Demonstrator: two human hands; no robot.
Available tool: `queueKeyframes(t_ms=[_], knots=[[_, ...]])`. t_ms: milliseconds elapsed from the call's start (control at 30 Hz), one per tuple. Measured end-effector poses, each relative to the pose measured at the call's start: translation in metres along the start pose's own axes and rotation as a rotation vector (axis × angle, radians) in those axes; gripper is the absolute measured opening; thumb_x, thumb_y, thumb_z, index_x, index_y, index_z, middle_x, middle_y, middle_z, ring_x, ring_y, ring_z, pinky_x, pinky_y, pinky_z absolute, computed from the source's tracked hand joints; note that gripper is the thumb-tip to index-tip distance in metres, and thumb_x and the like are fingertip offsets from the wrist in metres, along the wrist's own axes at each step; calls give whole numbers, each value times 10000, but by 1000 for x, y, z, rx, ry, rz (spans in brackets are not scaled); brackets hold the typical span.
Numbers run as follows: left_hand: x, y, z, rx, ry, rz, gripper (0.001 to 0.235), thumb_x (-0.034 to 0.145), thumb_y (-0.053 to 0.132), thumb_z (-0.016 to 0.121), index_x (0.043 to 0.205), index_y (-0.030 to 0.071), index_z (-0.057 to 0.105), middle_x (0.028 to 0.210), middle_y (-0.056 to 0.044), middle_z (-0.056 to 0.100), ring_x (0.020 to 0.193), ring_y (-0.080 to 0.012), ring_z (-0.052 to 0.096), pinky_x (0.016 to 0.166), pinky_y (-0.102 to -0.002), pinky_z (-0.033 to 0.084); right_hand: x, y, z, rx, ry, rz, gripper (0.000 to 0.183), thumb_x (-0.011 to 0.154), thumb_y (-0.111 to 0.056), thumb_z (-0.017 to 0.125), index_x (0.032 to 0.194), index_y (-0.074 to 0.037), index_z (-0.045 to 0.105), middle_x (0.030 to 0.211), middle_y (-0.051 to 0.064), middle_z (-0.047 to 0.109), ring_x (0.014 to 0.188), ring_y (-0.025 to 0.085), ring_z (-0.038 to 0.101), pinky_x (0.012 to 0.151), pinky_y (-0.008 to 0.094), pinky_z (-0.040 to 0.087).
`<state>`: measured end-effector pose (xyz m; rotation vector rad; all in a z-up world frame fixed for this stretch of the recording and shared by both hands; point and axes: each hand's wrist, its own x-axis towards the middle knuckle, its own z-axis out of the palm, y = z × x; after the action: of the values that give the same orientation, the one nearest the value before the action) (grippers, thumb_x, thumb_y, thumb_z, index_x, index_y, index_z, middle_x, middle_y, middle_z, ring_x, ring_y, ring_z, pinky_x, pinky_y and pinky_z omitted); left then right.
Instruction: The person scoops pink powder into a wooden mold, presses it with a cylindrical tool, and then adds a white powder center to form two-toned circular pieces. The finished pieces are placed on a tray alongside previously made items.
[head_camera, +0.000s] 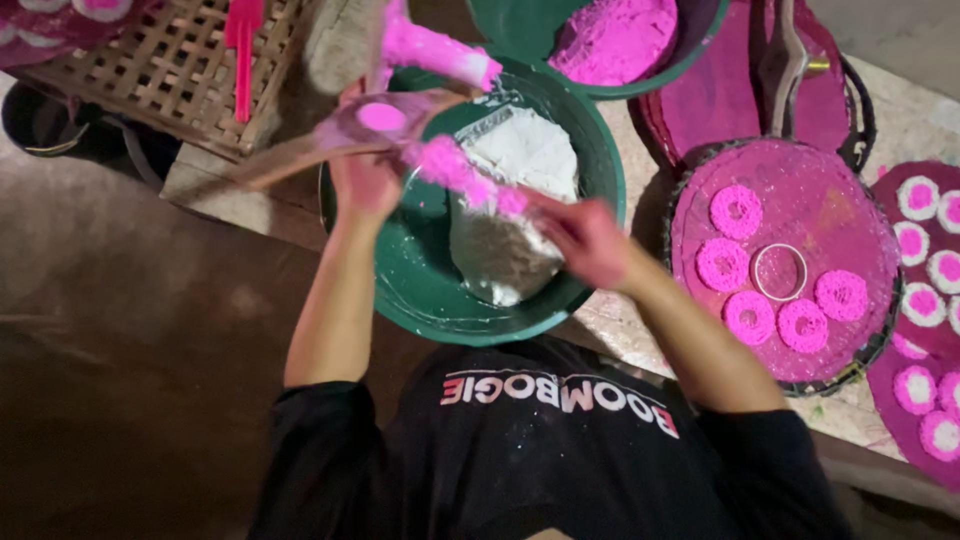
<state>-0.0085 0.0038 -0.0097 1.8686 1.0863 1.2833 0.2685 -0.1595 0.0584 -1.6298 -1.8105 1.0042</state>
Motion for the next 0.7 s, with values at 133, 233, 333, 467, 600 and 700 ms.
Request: queueKeyframes(t_ms=[133, 233, 333, 467, 600, 700], knots=[[-11, -18, -11, -725, -52, -358, 468, 794, 19, 655, 1262, 31, 643, 1186, -43, 694, 1072, -154, 648, 905, -273, 508, 24, 11, -93, -247, 309, -125, 418, 1004, -70, 571, 1420, -35, 592, 1131, 251, 705, 1022, 321, 711, 848, 431, 537], [-30, -5, -1, -892, -182, -576, 395, 755, -8, 650, 1149, 16, 667, 1012, -39, 659, 845, -143, 605, 687, -275, 484, 73, 13, -158, -664, 162, 435, 563, 1091, -174, 486, 1651, -226, 464, 1240, 306, 674, 1109, 446, 691, 1007, 481, 539], [-41, 27, 26, -1162, -396, -715, 393, 725, -7, 672, 1117, 10, 658, 930, -58, 632, 830, -162, 621, 706, -288, 509, 78, 4, -155, -832, 428, -14, 624, 1084, -290, 637, 1623, -111, 380, 1590, 234, 471, 1396, 443, 475, 1047, 624, 365], [-69, 78, 70, -1572, -827, -746, 355, 795, 32, 659, 1135, -70, 653, 935, -87, 636, 850, -190, 612, 751, -303, 503, 45, -6, -65, 998, 216, -438, 862, 1035, -575, 550, 1714, -260, 125, 1746, 33, 206, 1591, 274, 360, 1291, 490, 371], [-76, 114, 73, -1392, -1024, -619, 489, 806, 89, 673, 1273, -52, 633, 1124, -101, 700, 1016, -212, 658, 924, -345, 536, -4, 0, -36, 1412, 195, -455, 865, 1031, -522, 605, 1581, 32, 233, 1529, 291, 435, 1156, 399, 658, 785, 441, 616], [-57, 138, 66, -737, -794, 161, 579, 823, 178, 746, 1279, -91, 512, 1203, -216, 603, 1046, -341, 607, 911, -473, 503, -48, -2, -62, 911, 398, -482, 748, 994, -500, 635, 1522, -139, 246, 1476, 307, 493, 1083, 356, 704, 761, 412, 637]])
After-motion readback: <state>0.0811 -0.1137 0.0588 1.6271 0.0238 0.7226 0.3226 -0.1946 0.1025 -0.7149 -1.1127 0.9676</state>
